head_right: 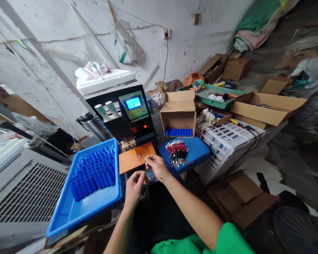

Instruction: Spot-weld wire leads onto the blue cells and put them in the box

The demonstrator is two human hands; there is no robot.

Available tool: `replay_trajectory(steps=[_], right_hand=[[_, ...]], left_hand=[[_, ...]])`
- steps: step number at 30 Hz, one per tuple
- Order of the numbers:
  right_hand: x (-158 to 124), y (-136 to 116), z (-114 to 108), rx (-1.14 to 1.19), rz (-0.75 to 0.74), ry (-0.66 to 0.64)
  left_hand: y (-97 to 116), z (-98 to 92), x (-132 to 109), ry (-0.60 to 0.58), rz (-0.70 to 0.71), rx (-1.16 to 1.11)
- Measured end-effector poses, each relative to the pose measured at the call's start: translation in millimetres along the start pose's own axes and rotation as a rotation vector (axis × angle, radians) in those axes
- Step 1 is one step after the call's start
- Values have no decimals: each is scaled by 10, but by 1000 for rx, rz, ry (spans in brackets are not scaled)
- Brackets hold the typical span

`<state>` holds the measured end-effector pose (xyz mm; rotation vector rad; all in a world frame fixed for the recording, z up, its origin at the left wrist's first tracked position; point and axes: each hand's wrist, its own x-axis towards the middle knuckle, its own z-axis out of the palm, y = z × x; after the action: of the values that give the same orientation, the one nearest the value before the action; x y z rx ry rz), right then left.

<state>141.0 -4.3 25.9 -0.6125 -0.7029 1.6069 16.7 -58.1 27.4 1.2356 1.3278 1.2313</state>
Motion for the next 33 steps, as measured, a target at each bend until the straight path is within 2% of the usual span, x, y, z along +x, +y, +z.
replay_trajectory(steps=[3, 13, 18, 21, 24, 27, 30, 33], right_hand=[[5, 9, -3, 1, 4, -1], [-33, 4, 6, -4, 15, -31], [-47, -4, 2, -12, 34, -58], [-46, 15, -21, -28, 50, -65], [-72, 42, -46, -52, 53, -54], [-130, 75, -46, -161, 48, -128], [-191, 121, -12, -337, 2, -216], [-239, 172, 28, -456, -50, -242]], left_hand=[[-1, 23, -6, 7, -20, -53], [-41, 21, -12, -23, -227, -227], [-36, 28, -26, -53, -241, -229], [-39, 18, -50, -21, -152, -122], [-26, -29, -77, 83, 51, 115], [10, -107, -91, 146, 204, 356], [43, -185, -106, 127, 246, 471], [56, -231, -161, 94, 257, 536]])
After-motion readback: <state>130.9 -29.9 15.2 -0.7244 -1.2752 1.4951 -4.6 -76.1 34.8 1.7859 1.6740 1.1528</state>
